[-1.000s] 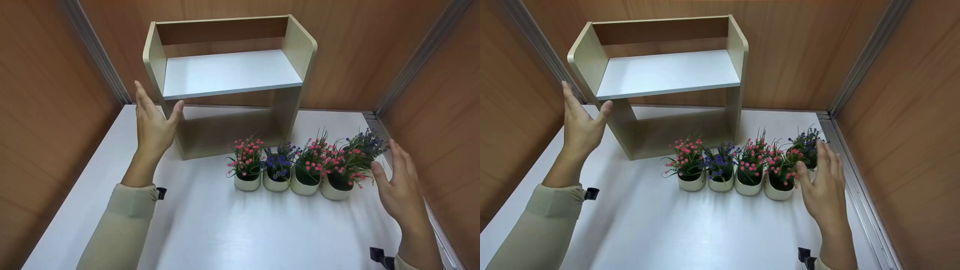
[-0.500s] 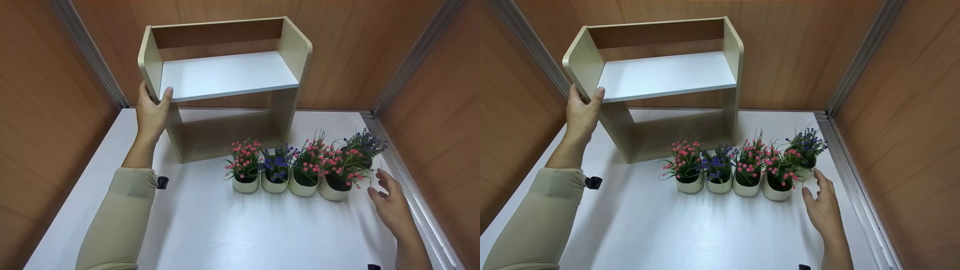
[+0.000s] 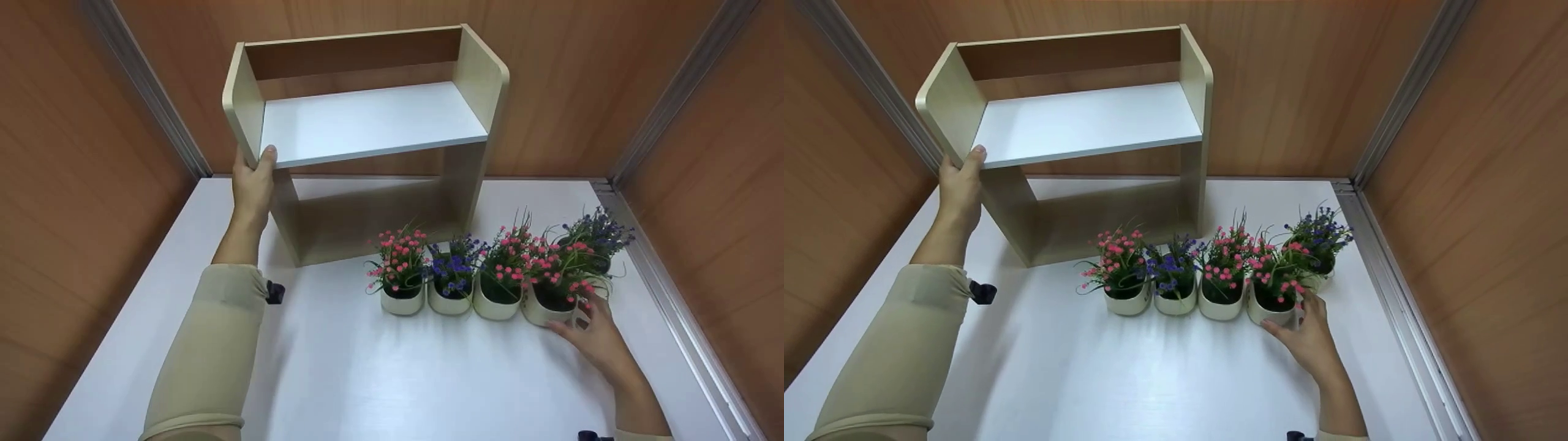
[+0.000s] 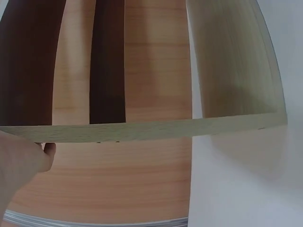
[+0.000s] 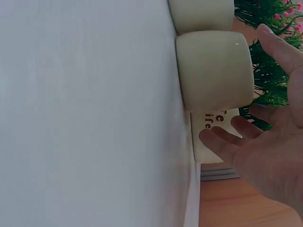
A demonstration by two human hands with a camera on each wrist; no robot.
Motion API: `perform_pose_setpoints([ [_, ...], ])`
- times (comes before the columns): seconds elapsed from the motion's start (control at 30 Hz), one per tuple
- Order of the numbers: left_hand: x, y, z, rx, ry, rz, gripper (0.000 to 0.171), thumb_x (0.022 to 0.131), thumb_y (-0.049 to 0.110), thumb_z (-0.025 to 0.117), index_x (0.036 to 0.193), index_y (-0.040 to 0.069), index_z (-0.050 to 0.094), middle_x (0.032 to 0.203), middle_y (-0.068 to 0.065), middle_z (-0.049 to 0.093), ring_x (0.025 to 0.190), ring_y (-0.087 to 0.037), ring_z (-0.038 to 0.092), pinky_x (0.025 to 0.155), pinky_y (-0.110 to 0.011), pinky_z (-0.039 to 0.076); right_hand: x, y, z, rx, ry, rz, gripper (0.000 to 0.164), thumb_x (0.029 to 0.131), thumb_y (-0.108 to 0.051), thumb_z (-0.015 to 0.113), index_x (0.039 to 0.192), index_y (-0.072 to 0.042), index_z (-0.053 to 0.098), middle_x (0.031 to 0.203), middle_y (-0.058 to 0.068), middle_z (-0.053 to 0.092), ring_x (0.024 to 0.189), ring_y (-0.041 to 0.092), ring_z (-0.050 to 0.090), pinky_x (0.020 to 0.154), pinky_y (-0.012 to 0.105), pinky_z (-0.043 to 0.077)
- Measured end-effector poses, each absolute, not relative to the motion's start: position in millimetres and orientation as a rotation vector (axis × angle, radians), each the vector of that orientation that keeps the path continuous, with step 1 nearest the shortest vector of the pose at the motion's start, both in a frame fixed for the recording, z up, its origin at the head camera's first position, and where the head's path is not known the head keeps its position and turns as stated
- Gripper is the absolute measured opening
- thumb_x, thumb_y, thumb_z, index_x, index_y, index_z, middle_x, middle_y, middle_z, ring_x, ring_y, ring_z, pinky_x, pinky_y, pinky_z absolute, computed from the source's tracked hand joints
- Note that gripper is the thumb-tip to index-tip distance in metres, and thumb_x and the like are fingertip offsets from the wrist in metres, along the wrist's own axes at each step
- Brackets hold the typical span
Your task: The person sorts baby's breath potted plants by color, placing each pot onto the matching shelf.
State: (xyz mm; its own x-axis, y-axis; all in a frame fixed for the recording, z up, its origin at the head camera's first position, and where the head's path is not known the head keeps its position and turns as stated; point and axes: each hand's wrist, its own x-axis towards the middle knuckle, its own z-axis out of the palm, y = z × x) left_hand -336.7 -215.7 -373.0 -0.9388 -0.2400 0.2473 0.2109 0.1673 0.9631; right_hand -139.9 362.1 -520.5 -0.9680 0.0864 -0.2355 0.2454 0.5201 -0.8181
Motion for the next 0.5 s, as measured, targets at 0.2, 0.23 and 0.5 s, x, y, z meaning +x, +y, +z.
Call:
perform_pose_setpoints([
  [0.2,-338.5,-212.1,-378.6,-0.014,-2.055,-1.853,0.064,0.114,0.038,0.044,0.173,0.023,0.023,0.179,-0.005,0.028,0.172,-0.022,0.015,0.141,-0.043,0.009,-147.3,361.9,-527.9,0.242,2.590,-1.444,0.127,0.096,-0.033,0.086,0.171,0.001,-0.010,0.176,0.038,-0.007,0.160,0.065,0.018,0.129,0.064,0.033],
  [0.23,-338.6,-210.8,-378.6,-0.022,-2.050,-1.848,0.063,0.114,0.037,0.043,0.172,0.022,0.024,0.178,-0.004,0.029,0.171,-0.021,0.016,0.141,-0.041,0.009,-147.8,362.3,-528.7,0.242,2.594,-1.440,0.127,0.095,-0.034,0.086,0.171,0.001,-0.010,0.176,0.038,-0.004,0.159,0.065,0.019,0.129,0.063,0.033],
  [0.5,-337.0,-199.1,-379.4,-0.075,-1.964,-1.867,0.056,0.114,0.031,0.043,0.167,0.014,0.035,0.168,-0.007,0.042,0.164,-0.017,0.030,0.138,-0.032,0.016,-144.8,363.9,-531.6,0.341,2.599,-1.366,0.130,0.093,-0.047,0.086,0.173,-0.004,-0.006,0.176,0.036,0.018,0.160,0.059,0.028,0.129,0.061,0.035],
])
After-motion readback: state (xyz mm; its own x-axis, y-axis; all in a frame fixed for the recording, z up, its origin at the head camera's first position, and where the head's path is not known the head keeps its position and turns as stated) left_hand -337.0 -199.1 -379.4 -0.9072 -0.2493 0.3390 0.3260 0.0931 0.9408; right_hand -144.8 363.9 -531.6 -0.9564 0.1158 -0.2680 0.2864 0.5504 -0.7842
